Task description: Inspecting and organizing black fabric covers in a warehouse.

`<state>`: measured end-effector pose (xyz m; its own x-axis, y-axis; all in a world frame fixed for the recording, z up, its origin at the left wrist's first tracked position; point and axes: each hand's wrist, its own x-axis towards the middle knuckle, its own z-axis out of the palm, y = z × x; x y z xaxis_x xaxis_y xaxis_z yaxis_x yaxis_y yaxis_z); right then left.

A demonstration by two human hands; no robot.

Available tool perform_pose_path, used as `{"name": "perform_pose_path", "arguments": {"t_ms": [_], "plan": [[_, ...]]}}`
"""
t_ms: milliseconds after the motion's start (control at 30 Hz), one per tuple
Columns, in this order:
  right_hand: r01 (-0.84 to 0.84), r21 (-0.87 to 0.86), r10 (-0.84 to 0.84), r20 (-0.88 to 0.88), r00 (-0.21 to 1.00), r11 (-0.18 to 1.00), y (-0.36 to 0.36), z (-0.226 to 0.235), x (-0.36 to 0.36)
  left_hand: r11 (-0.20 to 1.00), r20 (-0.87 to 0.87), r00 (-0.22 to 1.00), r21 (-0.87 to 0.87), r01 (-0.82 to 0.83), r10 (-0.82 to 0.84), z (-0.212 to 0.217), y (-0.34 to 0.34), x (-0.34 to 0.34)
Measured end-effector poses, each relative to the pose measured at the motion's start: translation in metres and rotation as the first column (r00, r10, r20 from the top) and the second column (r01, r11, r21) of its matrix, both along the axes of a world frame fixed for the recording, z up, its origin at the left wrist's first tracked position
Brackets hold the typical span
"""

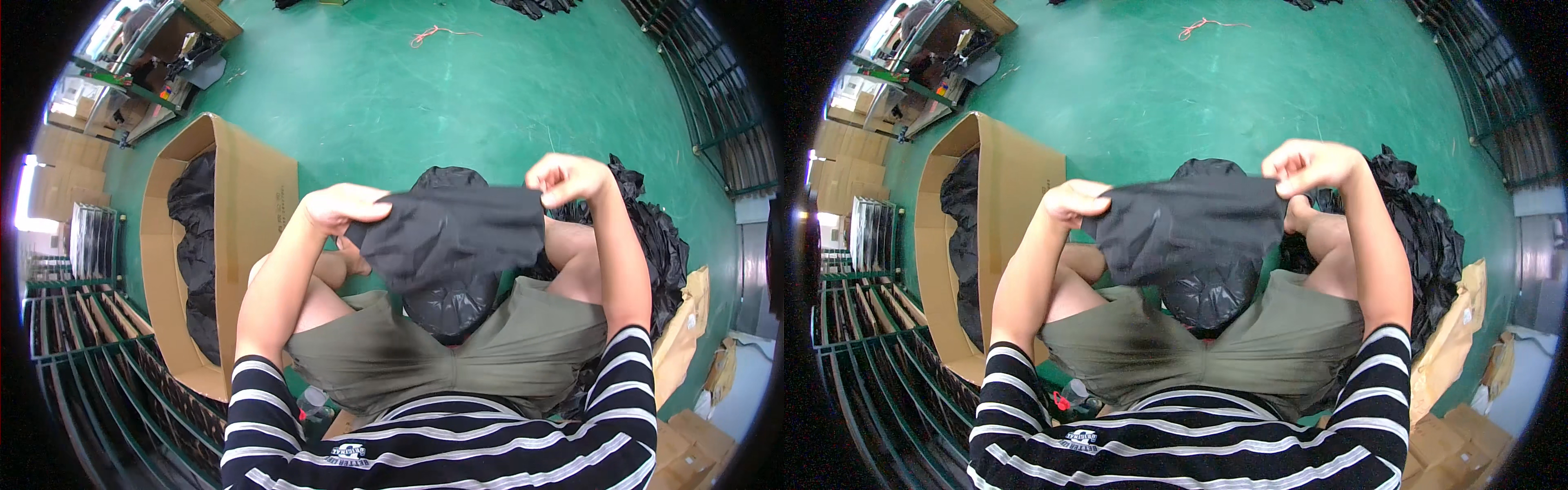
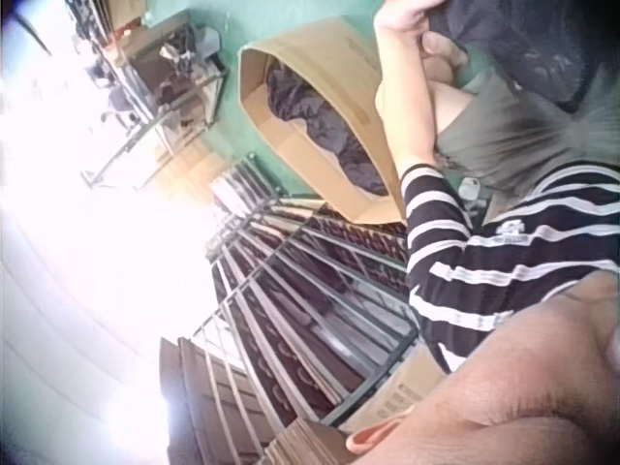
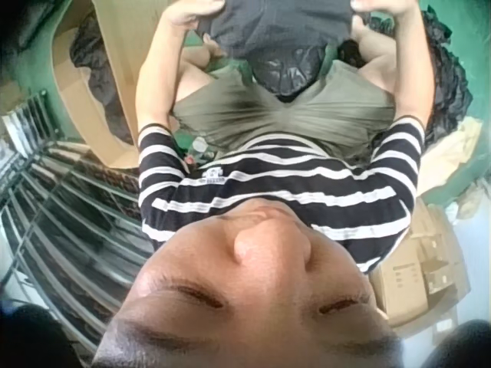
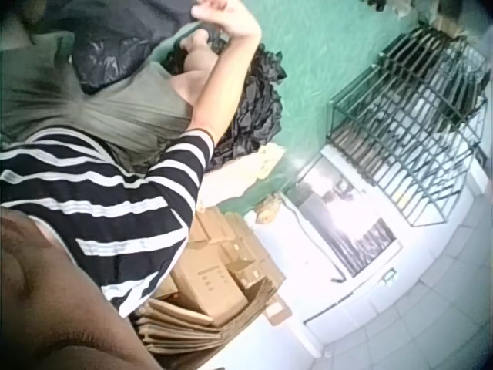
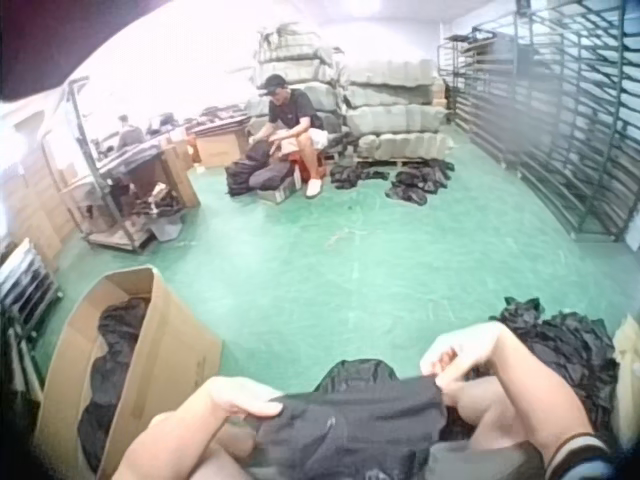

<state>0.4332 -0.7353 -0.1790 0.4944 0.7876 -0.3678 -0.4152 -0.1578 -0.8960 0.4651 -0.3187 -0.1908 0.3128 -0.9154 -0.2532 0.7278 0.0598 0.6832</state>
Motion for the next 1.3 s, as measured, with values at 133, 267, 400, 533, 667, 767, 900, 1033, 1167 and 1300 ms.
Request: {"name": "perform_pose_path", "arguments": {"t_ms": [133, 267, 400, 533, 667, 767, 900, 1033, 1167, 1300], "plan": [[-0.144, -0.096, 0.158, 0.161, 0.974, 0.985, 0.021, 0.023, -0.072, 0.896, 0.059, 0.915, 0.238, 0.375, -0.398, 0.004, 0.027, -0.042], [0.095, -0.067, -0.025, 0.675, 0.738, 0.993, 0.036, 0.057, -0.137, 0.800, -0.109, 0.993, 0.592, 0.097, -0.039, 0.071, -0.015, -0.086], [0.060, -0.132, -0.025, 0.252, 0.967, 0.989, 0.033, 0.046, -0.149, 0.696, -0.263, 0.899, 0.715, -0.062, 0.350, 0.059, -0.009, -0.095], [0.302, 0.016, -0.296, -0.149, 0.943, 0.953, 0.042, -0.010, -0.135, 0.916, -0.212, 0.936, 0.351, -0.195, 0.281, -0.020, -0.008, -0.066], [0.567, -0.086, -0.573, -0.145, 0.806, 0.819, 0.033, -0.097, -0.075, 0.968, -0.136, 0.966, -0.096, -0.232, 0.218, -0.111, -0.017, -0.009], [0.661, -0.080, -0.658, -0.235, 0.715, 0.746, 0.043, -0.141, -0.024, 0.982, -0.199, 0.964, 0.101, -0.160, 0.177, -0.158, -0.022, 0.041], [0.767, -0.140, -0.773, -0.236, 0.589, 0.627, 0.038, -0.214, 0.029, 0.948, -0.115, 0.961, 0.229, -0.222, 0.253, -0.230, -0.046, 0.096], [0.787, -0.281, -0.830, -0.072, 0.553, 0.549, 0.026, -0.272, 0.056, 0.926, -0.094, 0.975, 0.343, -0.156, 0.199, -0.274, -0.071, 0.118], [0.739, -0.432, -0.806, 0.044, 0.590, 0.517, 0.028, -0.293, 0.060, 0.834, -0.052, 0.973, 0.526, -0.163, 0.223, -0.302, -0.079, 0.123], [0.677, -0.583, -0.830, 0.008, 0.558, 0.449, 0.041, -0.304, 0.062, 0.771, -0.069, 0.957, 0.610, -0.183, 0.282, -0.325, -0.056, 0.131]]}}
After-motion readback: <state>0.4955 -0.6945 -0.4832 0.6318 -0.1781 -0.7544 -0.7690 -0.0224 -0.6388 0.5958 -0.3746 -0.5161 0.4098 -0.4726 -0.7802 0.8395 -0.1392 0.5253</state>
